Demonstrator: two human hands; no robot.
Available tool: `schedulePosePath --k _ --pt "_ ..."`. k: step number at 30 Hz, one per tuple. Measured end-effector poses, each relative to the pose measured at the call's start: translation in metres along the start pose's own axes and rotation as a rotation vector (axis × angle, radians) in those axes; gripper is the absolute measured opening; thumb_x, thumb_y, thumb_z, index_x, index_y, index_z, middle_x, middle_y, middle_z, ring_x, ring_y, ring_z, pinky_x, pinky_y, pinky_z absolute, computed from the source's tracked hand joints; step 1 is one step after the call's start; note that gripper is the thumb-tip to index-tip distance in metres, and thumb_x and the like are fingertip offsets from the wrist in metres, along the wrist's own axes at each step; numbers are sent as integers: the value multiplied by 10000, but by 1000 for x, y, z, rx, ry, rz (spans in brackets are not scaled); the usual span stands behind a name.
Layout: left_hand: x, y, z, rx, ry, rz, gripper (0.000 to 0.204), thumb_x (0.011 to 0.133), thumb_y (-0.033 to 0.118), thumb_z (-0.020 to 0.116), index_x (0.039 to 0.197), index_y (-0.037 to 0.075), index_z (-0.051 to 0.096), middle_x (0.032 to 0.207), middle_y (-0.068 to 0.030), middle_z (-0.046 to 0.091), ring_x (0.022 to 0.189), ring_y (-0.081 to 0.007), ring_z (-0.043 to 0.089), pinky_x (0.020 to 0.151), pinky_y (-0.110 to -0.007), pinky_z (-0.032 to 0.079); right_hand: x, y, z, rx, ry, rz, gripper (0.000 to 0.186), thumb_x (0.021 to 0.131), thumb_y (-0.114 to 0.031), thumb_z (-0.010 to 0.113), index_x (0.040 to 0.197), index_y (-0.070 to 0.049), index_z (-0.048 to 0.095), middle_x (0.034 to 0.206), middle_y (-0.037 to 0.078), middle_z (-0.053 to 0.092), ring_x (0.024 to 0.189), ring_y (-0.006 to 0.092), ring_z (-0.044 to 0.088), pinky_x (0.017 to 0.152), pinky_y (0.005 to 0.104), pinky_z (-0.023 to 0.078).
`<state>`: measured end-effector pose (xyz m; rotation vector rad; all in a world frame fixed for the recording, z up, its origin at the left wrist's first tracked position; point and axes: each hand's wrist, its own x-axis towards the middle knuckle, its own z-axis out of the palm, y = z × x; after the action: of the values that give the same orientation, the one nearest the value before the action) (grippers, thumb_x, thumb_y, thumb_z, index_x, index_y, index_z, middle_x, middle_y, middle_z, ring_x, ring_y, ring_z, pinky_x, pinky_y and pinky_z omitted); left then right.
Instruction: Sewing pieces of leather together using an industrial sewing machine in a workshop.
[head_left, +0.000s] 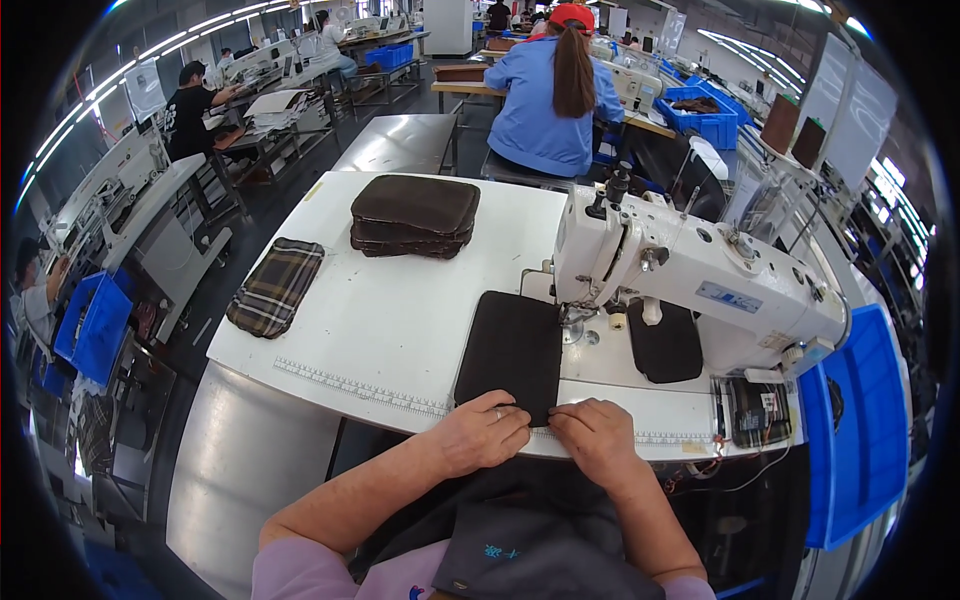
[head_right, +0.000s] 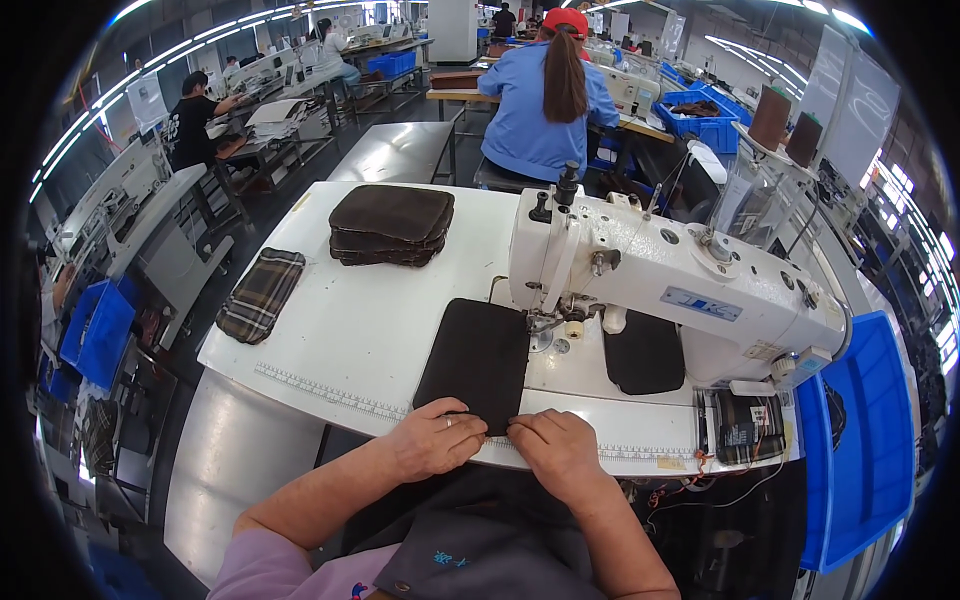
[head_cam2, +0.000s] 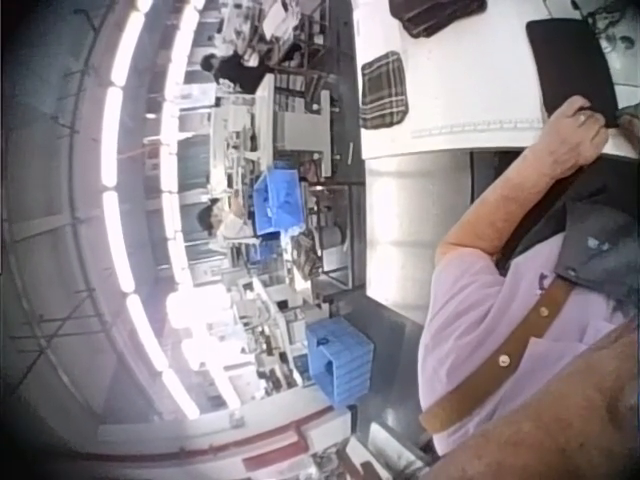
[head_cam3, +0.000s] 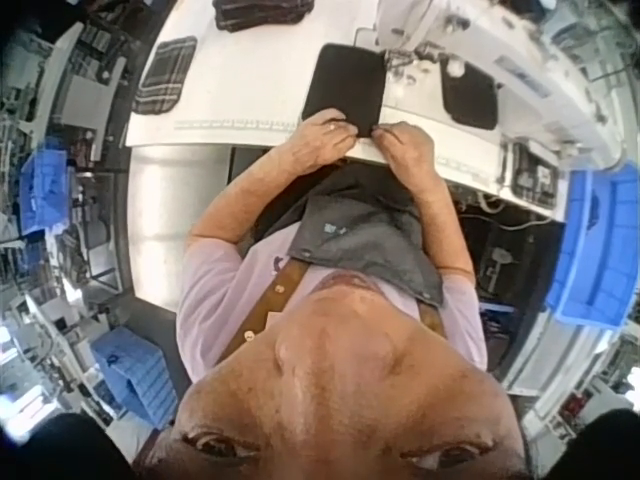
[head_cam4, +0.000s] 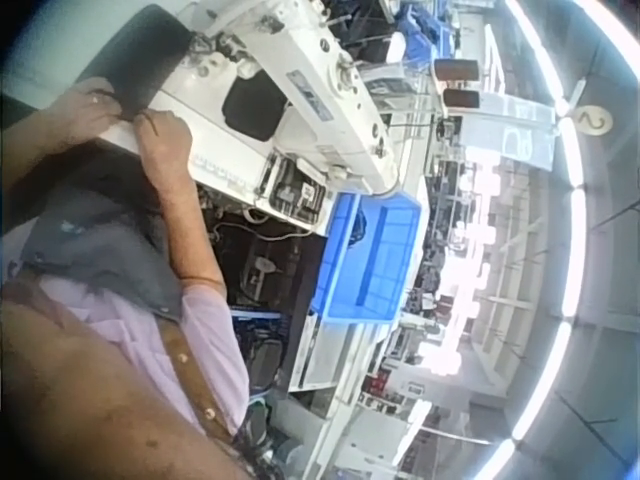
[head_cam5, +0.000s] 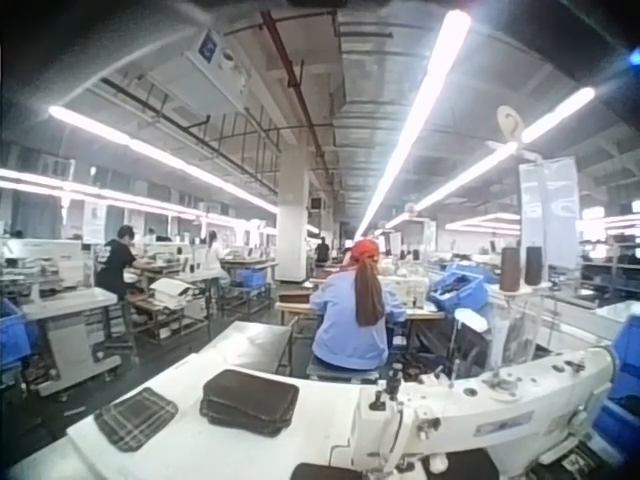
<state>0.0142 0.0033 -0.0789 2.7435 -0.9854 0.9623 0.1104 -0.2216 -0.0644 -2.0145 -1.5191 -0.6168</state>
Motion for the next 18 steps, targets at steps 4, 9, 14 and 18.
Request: schedulePosePath --k 4,9,14,18 --pt "1 -3 -2 -57 12 29 157 817 117 702 960 53 713 1055 -69 728 984 -182 718 955 -377 537 -4 0 -4 -17 -77 -2 163 784 -101 691 945 -83 712 1000 17 731 854 194 694 688 346 549" --pt "11 -5 -12 -116 23 25 206 816 102 685 1013 50 716 1047 -87 746 975 -191 732 940 -377 540 0 5 -2 3 -53 -26 188 787 -106 666 967 -71 709 1055 38 729 913 210 697 712 348 546" --pt "13 -13 -12 -181 7 -83 204 833 84 662 1027 58 716 1043 -69 779 983 -184 757 933 -357 526 6 12 1 -24 -27 -48 187 772 -133 705 948 -83 737 991 16 747 909 179 708 677 328 543" --pt "21 -12 -16 -221 -56 -94 198 831 117 687 1018 59 717 1000 -68 773 943 -184 746 942 -373 536 0 12 3 -14 -35 -14 193 770 -143 712 952 -88 743 984 9 744 910 176 706 678 322 537"
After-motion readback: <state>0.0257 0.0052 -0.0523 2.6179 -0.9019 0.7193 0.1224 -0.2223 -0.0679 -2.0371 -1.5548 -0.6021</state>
